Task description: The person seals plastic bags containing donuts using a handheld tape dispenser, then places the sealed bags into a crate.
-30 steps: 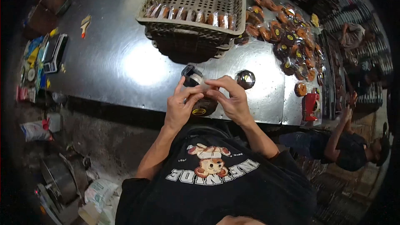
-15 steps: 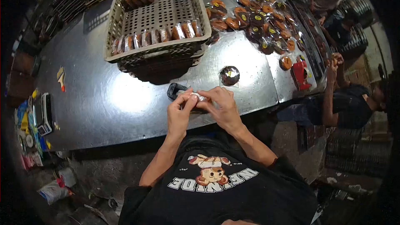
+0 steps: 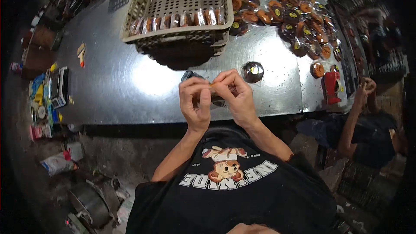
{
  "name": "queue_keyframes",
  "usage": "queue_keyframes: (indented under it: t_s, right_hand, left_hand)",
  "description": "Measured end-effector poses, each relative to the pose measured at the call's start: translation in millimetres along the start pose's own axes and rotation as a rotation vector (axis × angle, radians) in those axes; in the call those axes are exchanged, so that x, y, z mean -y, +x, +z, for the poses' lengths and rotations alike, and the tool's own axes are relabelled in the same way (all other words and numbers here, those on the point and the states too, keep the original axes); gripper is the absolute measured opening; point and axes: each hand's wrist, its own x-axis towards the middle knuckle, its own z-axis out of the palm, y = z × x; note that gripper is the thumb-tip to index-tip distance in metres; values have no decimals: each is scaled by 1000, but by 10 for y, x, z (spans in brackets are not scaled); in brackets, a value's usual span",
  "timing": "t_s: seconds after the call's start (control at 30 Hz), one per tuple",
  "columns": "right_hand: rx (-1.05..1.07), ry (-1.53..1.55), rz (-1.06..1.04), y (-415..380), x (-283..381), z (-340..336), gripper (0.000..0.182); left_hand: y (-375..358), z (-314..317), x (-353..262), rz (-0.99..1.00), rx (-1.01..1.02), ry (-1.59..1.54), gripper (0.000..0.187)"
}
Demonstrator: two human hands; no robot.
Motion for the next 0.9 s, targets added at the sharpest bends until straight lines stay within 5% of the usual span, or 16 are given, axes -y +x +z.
queue_keyframes:
  t_s: [0.03,0.13,0.27,0.4,0.53,0.63,0.73,0.9]
  right_hand:
    - [-8,-80,-70,-11,-31,33,21]
    - [-65,26,-93,-48,-217,85,18]
    - [103,163,501,103,-438,-344,18]
    - [176,-547,173,440,-1152,-1075,26]
    - [406,-932,458,561,-1245,-852,42]
    - [372,-826,495,560,-1423,-734,50]
    - [299,-610,459,329,-753,-691,43]
    - [167,-1148,520,-60,-1048,-1004,18]
  left_hand:
    - [32,68,-109,-29,-92,73,22]
    - [-84,-47,-69,-327,65,91,24]
    - [-439,-178,274,-464,-46,198,21]
    - [-426,-440,530,-639,-61,133,24]
    - [-89,-639,877,-881,22,34,45]
    - [-84,-803,1310,-899,57,-53,48]
    - [-48,-970,1496,-958,134,-67,46]
    - [-4,-938,1388,-879,129,-57,47]
